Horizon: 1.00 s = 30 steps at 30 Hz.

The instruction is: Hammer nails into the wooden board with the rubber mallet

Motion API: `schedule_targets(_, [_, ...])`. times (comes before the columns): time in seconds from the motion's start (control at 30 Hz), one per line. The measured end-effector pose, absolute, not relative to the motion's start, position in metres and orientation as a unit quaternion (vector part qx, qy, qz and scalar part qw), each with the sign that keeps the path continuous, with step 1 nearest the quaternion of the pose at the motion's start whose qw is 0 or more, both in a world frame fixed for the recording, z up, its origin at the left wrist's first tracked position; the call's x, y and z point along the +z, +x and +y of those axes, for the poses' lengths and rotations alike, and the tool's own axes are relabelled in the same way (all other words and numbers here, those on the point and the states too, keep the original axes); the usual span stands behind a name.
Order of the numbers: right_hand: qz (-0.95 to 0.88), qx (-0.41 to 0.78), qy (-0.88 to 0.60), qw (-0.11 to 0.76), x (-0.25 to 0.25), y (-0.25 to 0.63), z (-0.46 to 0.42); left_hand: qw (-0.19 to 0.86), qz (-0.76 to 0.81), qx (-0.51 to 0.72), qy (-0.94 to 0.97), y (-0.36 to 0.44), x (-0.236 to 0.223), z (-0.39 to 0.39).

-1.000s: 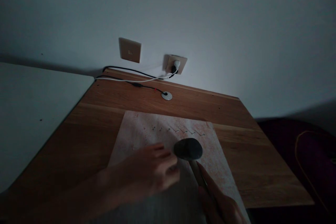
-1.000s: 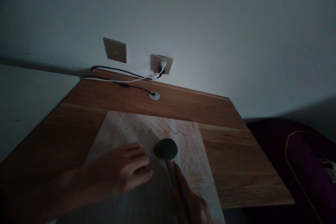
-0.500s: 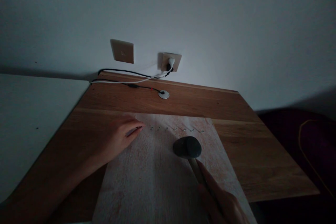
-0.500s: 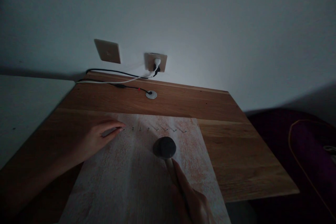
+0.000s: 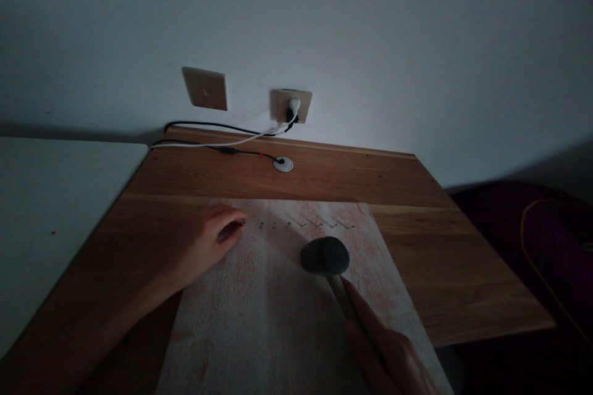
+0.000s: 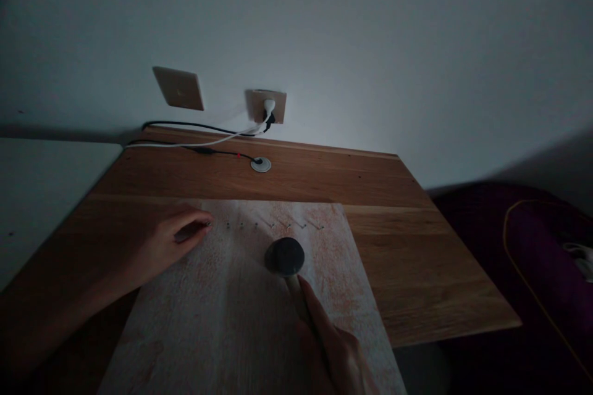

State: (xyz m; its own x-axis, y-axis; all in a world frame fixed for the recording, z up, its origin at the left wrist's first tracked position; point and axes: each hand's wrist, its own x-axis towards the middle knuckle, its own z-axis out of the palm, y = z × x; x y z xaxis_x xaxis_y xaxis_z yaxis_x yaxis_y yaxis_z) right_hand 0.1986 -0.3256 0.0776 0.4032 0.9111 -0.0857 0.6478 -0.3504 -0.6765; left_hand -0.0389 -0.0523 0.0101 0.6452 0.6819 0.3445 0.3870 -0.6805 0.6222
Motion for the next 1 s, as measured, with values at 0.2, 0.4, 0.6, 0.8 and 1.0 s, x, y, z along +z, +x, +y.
schedule_targets(0.2, [-0.489, 0.262, -0.769, 0.318, 0.073, 0.201, -0.326, 0.231, 0.286, 0.285, 0.885, -0.036, 0.021, -0.053])
schedule_targets(0.4, [-0.485, 0.255, -0.769, 0.329, 0.073, 0.197, -0.326, 0.202, 0.234, 0.299, 0.903, -0.035, 0.023, -0.051])
schedule_targets(0.6, [-0.484, 0.231, -0.788, 0.302, 0.074, 0.196, -0.328, 0.206, 0.216, 0.327, 0.897, -0.036, 0.017, -0.051])
schedule_targets(0.8, [-0.493, 0.25, -0.769, 0.32, 0.075, 0.193, -0.325, 0.239, 0.26, 0.326, 0.877, -0.035, 0.015, -0.053])
schedule_targets(1.0, [-0.506, 0.304, -0.743, 0.316, 0.082, 0.183, -0.294, 0.303, 0.301, 0.324, 0.844, -0.031, 0.01, -0.053])
